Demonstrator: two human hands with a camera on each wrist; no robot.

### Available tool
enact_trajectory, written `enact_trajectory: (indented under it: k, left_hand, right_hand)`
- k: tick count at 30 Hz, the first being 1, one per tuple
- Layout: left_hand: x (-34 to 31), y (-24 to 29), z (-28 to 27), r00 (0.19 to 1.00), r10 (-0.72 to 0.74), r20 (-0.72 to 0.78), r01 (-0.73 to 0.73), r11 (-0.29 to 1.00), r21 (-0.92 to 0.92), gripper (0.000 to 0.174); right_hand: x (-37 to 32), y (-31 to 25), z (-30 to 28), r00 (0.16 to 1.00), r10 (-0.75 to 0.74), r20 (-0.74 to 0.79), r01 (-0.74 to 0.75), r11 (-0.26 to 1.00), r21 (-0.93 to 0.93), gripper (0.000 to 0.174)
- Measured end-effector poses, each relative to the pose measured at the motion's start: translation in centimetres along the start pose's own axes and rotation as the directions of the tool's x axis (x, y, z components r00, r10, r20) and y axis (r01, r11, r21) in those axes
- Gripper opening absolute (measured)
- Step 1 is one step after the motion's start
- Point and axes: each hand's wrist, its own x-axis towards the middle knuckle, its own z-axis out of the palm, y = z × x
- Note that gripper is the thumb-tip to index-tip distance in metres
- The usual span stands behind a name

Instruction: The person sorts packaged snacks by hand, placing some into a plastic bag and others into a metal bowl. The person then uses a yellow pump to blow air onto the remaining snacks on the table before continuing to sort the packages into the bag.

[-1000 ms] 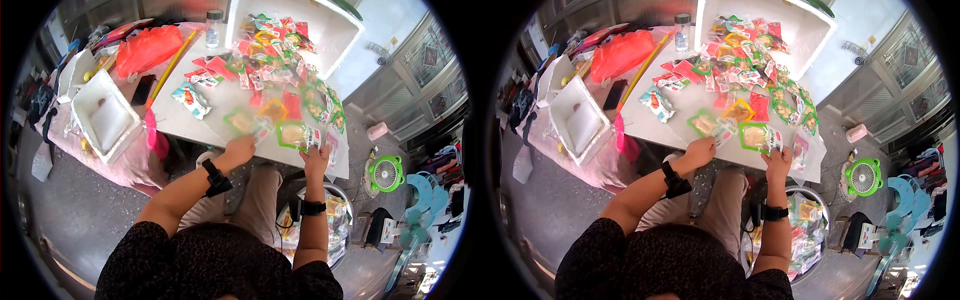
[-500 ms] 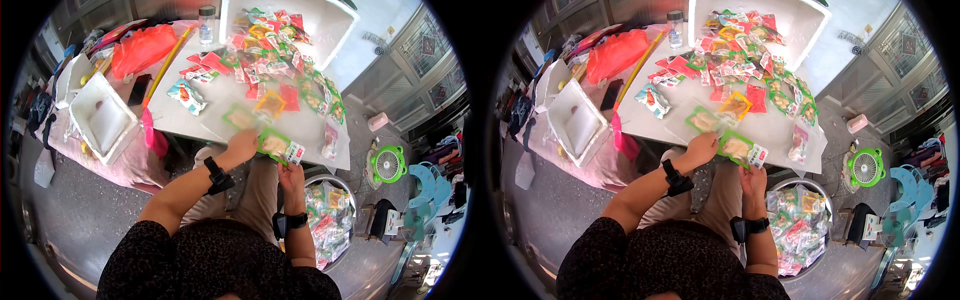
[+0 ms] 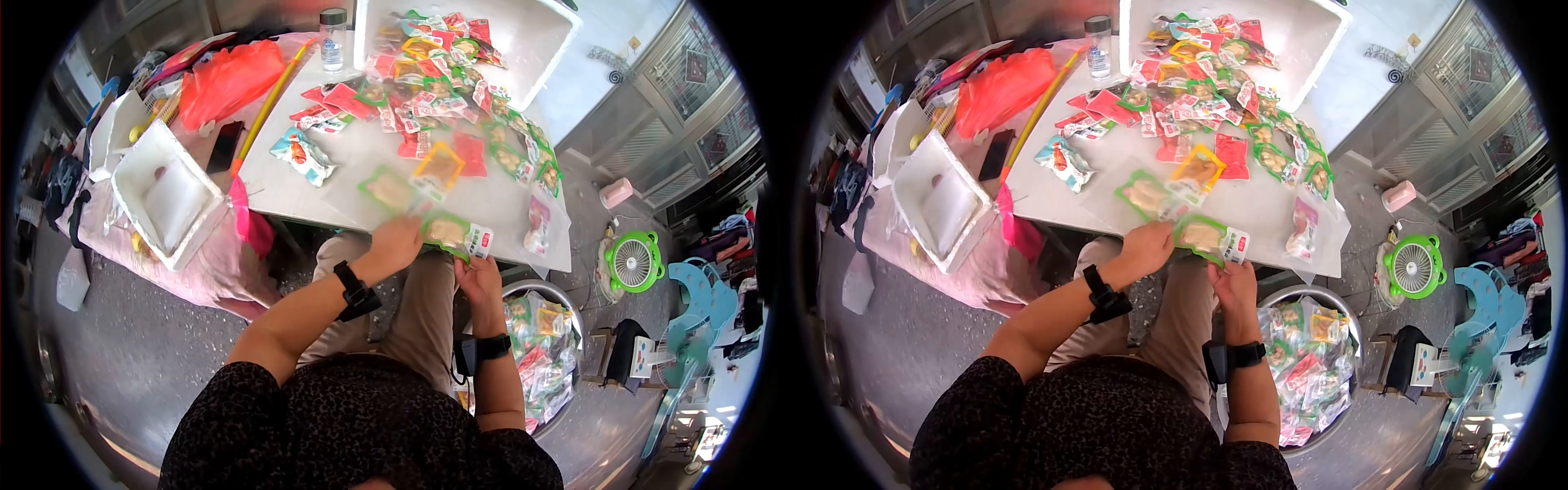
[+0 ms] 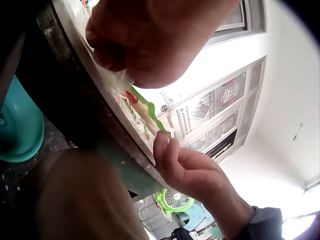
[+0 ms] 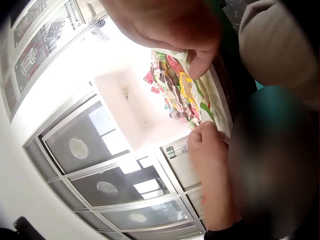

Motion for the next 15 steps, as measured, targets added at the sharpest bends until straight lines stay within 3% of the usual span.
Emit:
enact_trajectory:
  k: [5,9,13,15]
  left_hand:
    - [-0.1,-0.1,0.1,0.997,0.04,-0.069,-0.04,0.999,0.001,0.01]
    - [0.5,0.4,-0.9,0.987,0.108,-0.12,-0.104,0.994,0.036,0.009]
    - [0.6,0.7,-0.7,0.99,0.113,-0.079,-0.107,0.991,0.081,0.008]
    - [0.2,0.4,-0.6,0.991,0.115,-0.073,-0.109,0.99,0.087,0.008]
  right_hand:
    - [2.1,1.7,0.1,0.995,0.015,0.094,-0.028,0.99,0.141,0.03]
    - [2.5,3.9,2.2,0.993,-0.009,0.115,-0.009,0.989,0.148,0.029]
    - [0.5,4.7,5.9,0.948,0.22,0.228,-0.174,0.963,-0.208,0.026]
    - [1.0,4.8,5.6,0.98,0.163,0.11,-0.098,0.888,-0.448,0.021]
